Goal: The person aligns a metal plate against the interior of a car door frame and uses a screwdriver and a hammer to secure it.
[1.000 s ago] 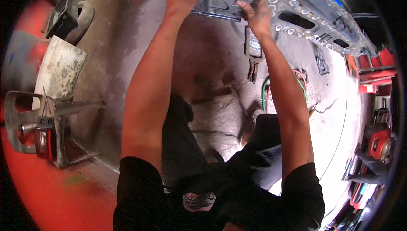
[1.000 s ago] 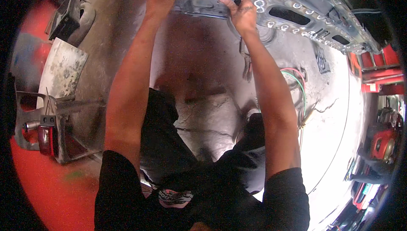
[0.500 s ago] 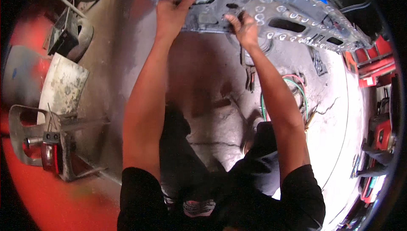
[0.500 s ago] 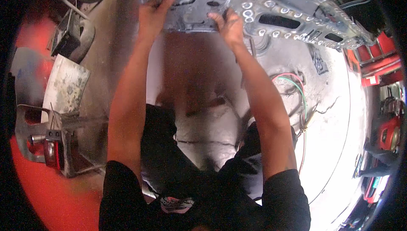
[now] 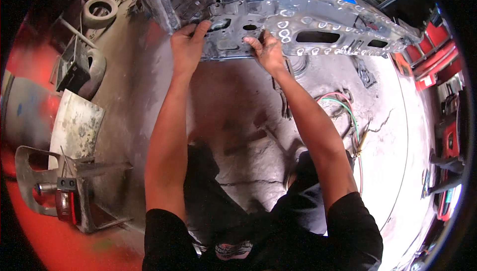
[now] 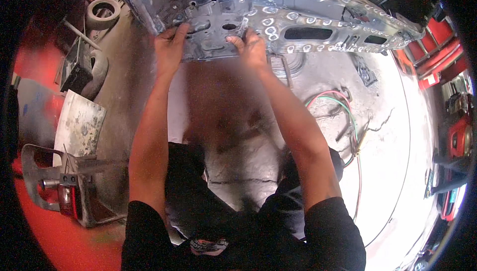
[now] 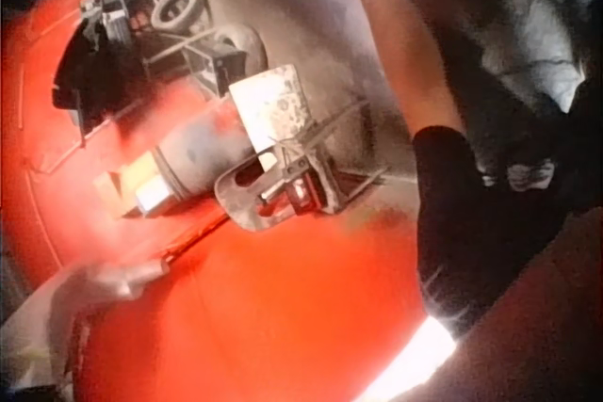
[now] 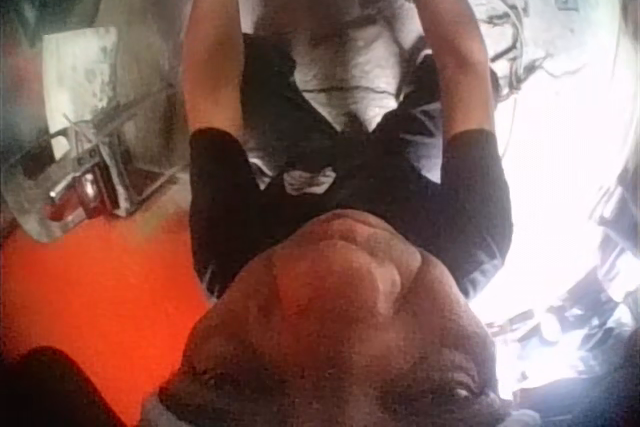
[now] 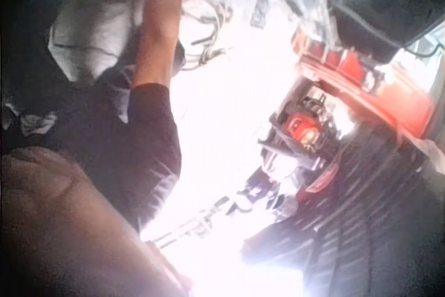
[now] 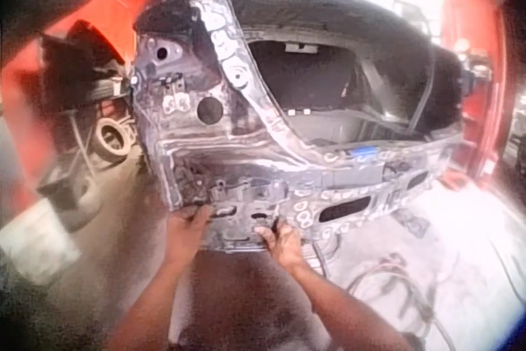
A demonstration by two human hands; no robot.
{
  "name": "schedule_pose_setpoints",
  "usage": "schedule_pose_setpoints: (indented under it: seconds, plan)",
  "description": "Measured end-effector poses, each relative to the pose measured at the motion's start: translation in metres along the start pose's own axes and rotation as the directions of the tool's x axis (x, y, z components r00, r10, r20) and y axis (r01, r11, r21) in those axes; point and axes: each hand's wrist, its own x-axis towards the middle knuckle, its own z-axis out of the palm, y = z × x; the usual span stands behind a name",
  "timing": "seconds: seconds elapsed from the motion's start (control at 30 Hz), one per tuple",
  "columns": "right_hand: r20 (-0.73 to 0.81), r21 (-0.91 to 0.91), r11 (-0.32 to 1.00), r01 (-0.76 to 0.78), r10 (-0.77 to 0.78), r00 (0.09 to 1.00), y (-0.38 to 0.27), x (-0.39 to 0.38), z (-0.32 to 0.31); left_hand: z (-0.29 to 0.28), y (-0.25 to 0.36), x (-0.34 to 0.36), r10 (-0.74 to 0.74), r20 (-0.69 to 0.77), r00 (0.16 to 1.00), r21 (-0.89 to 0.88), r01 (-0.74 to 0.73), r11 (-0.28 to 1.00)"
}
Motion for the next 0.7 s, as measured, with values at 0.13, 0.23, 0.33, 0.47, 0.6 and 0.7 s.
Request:
schedule_pose_setpoints:
  seconds: [0.13, 0.23, 0.33, 0.47, 0.6, 0.7]
  plan:
    - [0.082, 0.055, 0.994, -0.099, 0.094, 0.992, -0.003, 0.000, -0.004, -0.002, 0.006, 0.000, 0.040, 0.010, 0.999, 0.031, -0.040, 0.999]
    - [0.076, 0.044, 0.997, -0.069, 0.066, 0.995, -0.004, -0.001, -0.005, -0.002, 0.007, 0.000, 0.076, 0.009, 0.997, 0.031, -0.076, 0.997]
    - [0.023, 0.068, 0.998, 0.003, -0.005, 1.000, -0.006, -0.002, -0.005, -0.002, 0.006, -0.001, 0.075, 0.004, 0.997, -0.003, -0.075, 0.997]
    - [0.030, 0.023, 1.000, -0.008, 0.008, 1.000, -0.005, -0.002, -0.005, -0.003, 0.009, -0.001, 0.086, 0.007, 0.996, -0.005, -0.086, 0.996]
    - [0.038, 0.084, 0.996, -0.021, 0.018, 0.999, 0.001, 0.000, -0.003, -0.004, 0.014, -0.002, 0.059, 0.009, 0.998, 0.083, -0.060, 0.995]
    - [-0.057, 0.144, 0.986, 0.086, -0.078, 0.995, 0.006, 0.001, 0.003, -0.005, 0.015, -0.002, 0.081, 0.009, 0.997, 0.118, -0.081, 0.990]
